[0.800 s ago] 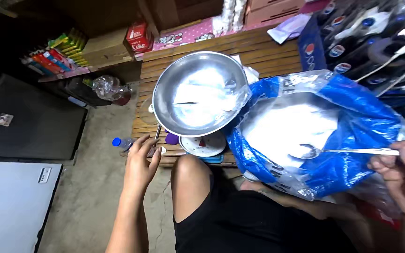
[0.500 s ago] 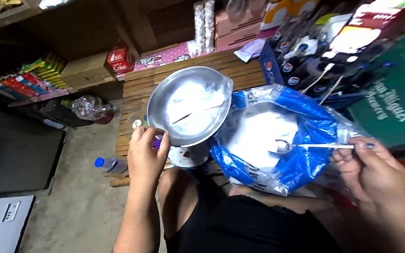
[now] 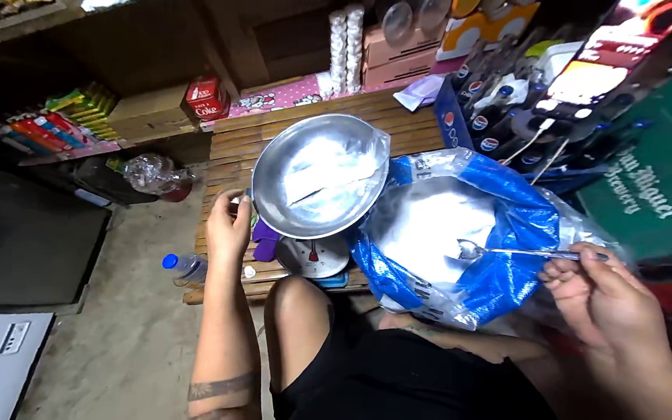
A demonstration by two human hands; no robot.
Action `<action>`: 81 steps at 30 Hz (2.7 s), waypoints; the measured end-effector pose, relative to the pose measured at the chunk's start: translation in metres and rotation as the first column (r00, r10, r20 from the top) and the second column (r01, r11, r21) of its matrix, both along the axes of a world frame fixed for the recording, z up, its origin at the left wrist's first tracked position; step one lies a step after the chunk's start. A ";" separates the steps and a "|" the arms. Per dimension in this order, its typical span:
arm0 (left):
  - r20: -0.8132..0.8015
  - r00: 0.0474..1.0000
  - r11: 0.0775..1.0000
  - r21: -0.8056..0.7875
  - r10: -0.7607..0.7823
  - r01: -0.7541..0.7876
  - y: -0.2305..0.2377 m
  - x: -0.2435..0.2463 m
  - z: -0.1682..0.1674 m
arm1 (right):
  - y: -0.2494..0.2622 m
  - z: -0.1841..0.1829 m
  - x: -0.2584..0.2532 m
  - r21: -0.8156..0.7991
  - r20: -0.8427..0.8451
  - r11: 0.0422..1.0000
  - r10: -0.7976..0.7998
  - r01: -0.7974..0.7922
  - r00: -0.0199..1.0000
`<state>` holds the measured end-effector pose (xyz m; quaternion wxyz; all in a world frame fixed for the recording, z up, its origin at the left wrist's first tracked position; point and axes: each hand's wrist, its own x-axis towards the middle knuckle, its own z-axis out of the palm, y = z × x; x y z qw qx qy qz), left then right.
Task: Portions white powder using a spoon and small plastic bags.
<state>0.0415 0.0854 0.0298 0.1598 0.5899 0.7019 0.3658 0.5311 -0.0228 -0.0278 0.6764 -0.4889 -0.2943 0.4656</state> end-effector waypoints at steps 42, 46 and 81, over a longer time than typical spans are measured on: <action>-0.293 0.839 0.886 -0.075 -0.458 0.458 0.021 0.126 0.045 | -0.010 0.018 -0.013 -0.027 -0.010 0.999 -0.046 0.046 0.999; -0.321 0.853 0.911 -0.153 -0.411 0.382 0.026 0.149 0.051 | -0.012 0.027 -0.021 0.000 -0.045 0.999 -0.037 0.037 0.998; 0.112 0.899 0.906 0.066 -0.424 0.419 0.032 0.125 0.024 | 0.060 0.111 -0.133 0.221 0.109 0.958 0.161 -0.182 0.981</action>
